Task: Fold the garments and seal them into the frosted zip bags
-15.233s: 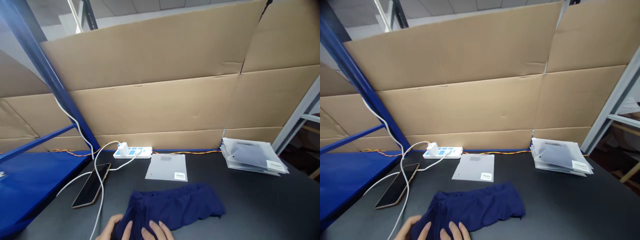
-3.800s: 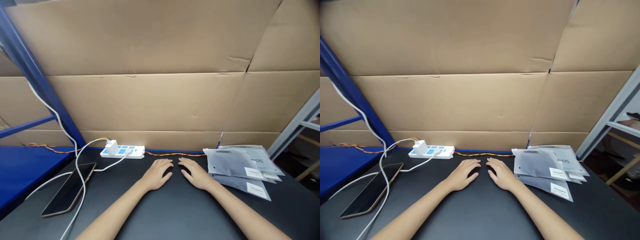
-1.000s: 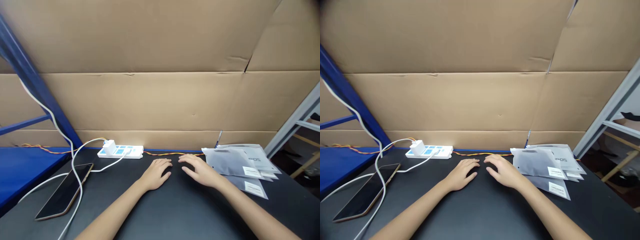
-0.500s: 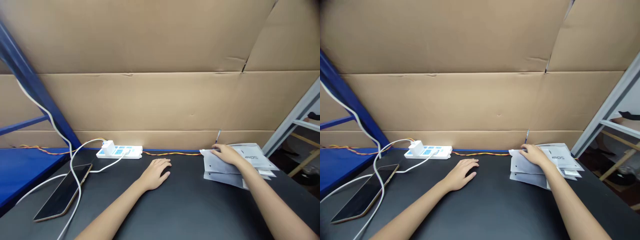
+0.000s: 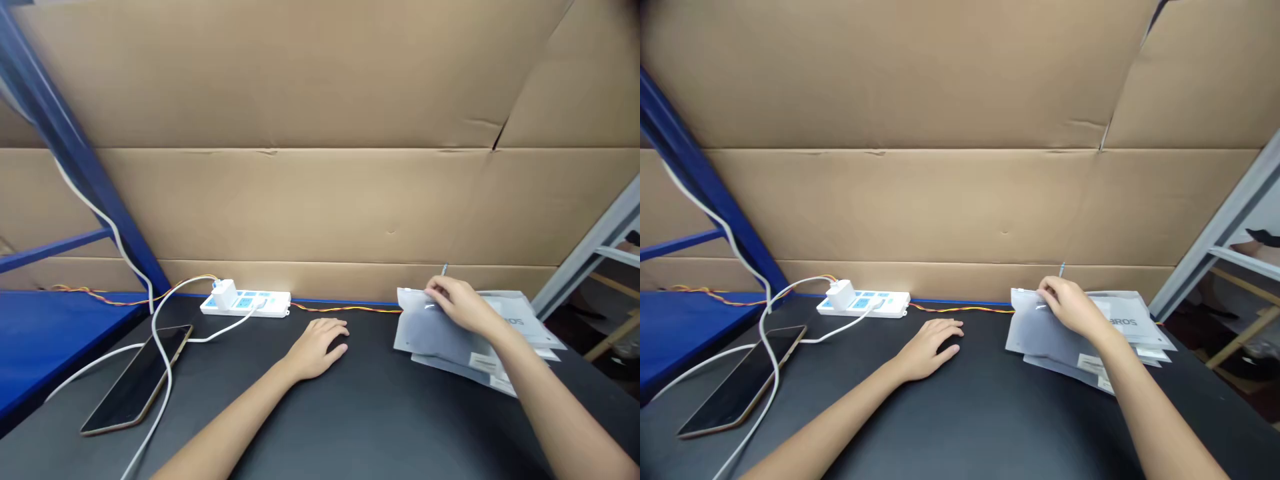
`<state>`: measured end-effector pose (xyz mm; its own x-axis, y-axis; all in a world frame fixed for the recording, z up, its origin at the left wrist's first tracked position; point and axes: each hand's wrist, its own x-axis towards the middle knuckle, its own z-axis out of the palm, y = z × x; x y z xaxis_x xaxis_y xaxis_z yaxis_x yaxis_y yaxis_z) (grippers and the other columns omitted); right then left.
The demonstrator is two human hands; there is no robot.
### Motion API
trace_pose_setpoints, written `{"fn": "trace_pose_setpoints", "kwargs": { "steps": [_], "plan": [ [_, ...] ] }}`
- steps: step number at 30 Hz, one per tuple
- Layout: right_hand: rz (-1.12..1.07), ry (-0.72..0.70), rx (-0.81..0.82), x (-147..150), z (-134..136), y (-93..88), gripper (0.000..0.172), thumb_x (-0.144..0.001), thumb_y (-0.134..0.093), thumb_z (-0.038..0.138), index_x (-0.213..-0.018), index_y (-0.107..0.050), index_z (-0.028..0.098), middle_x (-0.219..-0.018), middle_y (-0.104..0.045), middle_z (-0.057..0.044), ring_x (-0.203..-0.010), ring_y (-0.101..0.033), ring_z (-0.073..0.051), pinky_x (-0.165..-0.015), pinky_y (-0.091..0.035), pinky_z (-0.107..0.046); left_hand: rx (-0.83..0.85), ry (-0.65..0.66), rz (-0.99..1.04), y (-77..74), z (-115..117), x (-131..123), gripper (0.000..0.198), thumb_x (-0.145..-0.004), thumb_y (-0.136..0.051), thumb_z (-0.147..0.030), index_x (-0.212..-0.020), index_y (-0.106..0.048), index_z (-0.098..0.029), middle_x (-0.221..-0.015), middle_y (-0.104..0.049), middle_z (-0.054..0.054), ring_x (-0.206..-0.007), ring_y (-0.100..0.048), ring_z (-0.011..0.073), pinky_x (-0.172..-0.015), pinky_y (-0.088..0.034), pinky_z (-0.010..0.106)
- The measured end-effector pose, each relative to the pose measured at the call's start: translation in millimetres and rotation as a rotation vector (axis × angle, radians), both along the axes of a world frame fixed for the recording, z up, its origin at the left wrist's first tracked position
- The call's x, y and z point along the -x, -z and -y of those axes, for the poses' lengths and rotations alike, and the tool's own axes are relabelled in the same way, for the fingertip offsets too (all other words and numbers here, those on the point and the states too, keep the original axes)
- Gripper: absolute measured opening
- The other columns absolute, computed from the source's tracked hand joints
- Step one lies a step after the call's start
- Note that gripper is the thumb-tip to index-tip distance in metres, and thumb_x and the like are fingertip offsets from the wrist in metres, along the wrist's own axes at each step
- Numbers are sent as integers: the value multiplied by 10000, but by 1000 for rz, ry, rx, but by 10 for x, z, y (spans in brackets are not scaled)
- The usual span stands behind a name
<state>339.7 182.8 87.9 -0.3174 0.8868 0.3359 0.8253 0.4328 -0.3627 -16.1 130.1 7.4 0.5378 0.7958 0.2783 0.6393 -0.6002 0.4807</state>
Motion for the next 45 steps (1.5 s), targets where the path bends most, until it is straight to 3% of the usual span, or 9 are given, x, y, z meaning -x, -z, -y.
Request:
{"fn": "trace_pose_setpoints", "kwargs": {
  "steps": [3, 6, 10, 13, 17, 24, 34, 41, 45],
  "plan": [
    [-65, -144, 156, 383, 279, -22, 223, -953, -427, 344, -827, -571, 228, -781, -656, -11, -683, -560, -178, -637, -399, -283, 212, 64, 183, -63, 70, -64, 309, -1011, -419, -404, -1194, -635, -283, -1283, -630, 31, -1210, -528, 242, -1067, -360, 393],
    [-159, -275, 331, 747, 483, 222, 185, -935, -452, 289, -815, -574, 218, -767, -629, 1, -687, -534, -163, -634, -382, -269, 423, 147, 332, -84, 136, -148, 366, -1015, -382, -430, -1118, -672, -232, -1108, -688, 29, -1003, -607, 219, -892, -452, 311],
    [-232, -313, 445, 1016, 619, 607, 173, -936, -470, 307, -832, -572, 215, -720, -586, 25, -660, -504, -146, -606, -364, -246, 474, 130, 362, -42, 160, -206, 381, -950, -497, -470, -835, -694, -164, -786, -656, 2, -721, -566, 174, -649, -414, 246],
    [-358, -328, 516, 1071, 686, 715, 215, -964, -454, 396, -887, -554, 221, -711, -531, 42, -641, -465, -133, -593, -347, -235, 467, 74, 399, -15, 143, -206, 419, -956, -463, -462, -741, -654, -158, -700, -599, -8, -656, -513, 154, -603, -373, 241],
    [-521, -377, 606, 1069, 759, 703, 259, -962, -472, 468, -890, -527, 226, -711, -464, 55, -629, -410, -121, -588, -325, -230, 432, -28, 467, -6, 122, -198, 374, -970, -421, -420, -821, -649, -163, -751, -604, 3, -698, -509, 162, -638, -371, 251],
    [-629, -394, 615, 1203, 822, 802, 236, -930, -558, 430, -860, -540, 206, -718, -479, 48, -668, -438, -123, -619, -338, -238, 566, 100, 463, -2, 162, -249, 184, -867, -570, -302, -886, -680, -156, -731, -610, -6, -665, -514, 135, -624, -383, 226],
    [-627, -351, 565, 1255, 874, 790, 286, -930, -545, 460, -814, -555, 199, -730, -522, 30, -673, -474, -133, -615, -364, -241, 666, 108, 468, -7, 136, -235, 238, -890, -561, -381, -834, -636, -162, -679, -559, -30, -614, -481, 119, -591, -366, 215],
    [-677, -399, 602, 1240, 881, 748, 303, -934, -534, 441, -760, -528, 193, -698, -498, 37, -642, -437, -122, -603, -337, -242, 576, 123, 455, -66, 204, -280, 222, -892, -565, -358, -804, -647, -171, -743, -600, -16, -701, -524, 142, -668, -407, 231],
    [-642, -421, 599, 1163, 849, 671, 291, -923, -538, 402, -722, -493, 196, -644, -430, 57, -600, -370, -110, -573, -291, -237, 472, 34, 503, -97, 100, -163, 221, -891, -536, -344, -782, -620, -171, -758, -595, -10, -741, -532, 157, -708, -416, 246]
  ]
}}
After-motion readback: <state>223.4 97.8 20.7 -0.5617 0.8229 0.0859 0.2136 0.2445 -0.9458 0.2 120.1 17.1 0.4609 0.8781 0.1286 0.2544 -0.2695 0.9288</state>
